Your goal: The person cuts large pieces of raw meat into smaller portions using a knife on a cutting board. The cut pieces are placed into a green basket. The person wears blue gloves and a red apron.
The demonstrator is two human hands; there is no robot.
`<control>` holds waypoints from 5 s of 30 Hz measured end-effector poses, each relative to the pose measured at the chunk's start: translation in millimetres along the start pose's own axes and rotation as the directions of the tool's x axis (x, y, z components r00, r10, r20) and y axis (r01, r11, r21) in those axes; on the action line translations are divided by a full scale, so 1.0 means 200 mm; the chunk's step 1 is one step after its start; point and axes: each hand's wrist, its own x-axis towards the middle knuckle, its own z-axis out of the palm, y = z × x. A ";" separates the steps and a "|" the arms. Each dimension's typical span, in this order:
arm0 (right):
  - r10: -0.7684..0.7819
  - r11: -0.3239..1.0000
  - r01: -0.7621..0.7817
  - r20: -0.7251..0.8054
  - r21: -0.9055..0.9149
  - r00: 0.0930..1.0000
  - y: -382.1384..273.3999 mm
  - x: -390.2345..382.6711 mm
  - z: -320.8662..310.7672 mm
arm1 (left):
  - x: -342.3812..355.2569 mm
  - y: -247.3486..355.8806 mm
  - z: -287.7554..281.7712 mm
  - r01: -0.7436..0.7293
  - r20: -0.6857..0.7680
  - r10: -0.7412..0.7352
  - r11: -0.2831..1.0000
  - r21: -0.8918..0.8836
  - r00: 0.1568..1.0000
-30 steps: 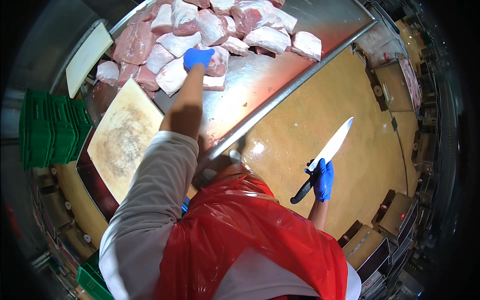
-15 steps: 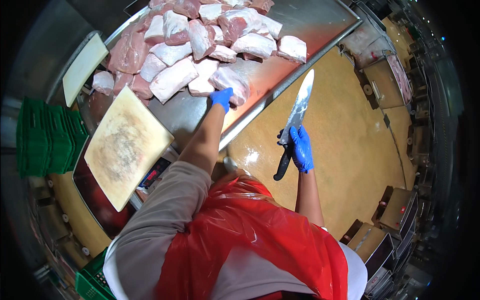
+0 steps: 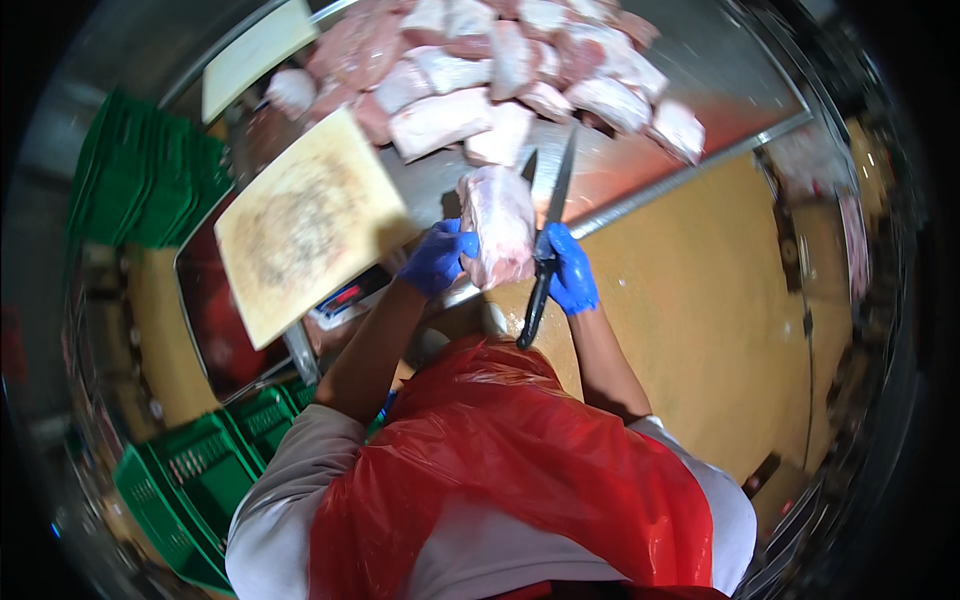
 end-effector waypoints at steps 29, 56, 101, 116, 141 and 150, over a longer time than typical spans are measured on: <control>0.073 0.291 0.591 0.633 -0.753 0.771 0.18 -0.10 1.63 | -0.88 0.84 -0.81 0.724 -0.846 -0.299 0.676 0.138 0.441; 0.657 -0.684 0.705 0.261 -0.186 0.707 -0.10 -0.13 1.29 | -0.84 0.64 -0.57 0.822 -0.962 -0.244 0.568 -0.039 0.124; -0.161 0.718 0.344 0.336 -0.605 0.928 0.71 0.33 1.38 | -0.53 0.04 -1.38 0.833 -0.440 -0.708 0.489 0.260 0.552; 0.392 -0.266 0.852 0.756 -0.451 0.523 0.62 0.31 1.61 | -0.68 0.44 -0.61 0.767 -0.958 0.013 0.596 0.237 0.286; 0.306 -0.467 0.726 0.678 -0.505 0.668 0.39 0.12 1.41 | -0.72 0.42 -0.58 0.674 -0.835 -0.029 0.606 0.423 0.550; 0.531 -0.502 0.810 0.630 -0.305 0.566 0.41 0.23 1.37 | -0.76 0.43 -0.56 0.656 -0.870 -0.073 0.689 0.310 0.488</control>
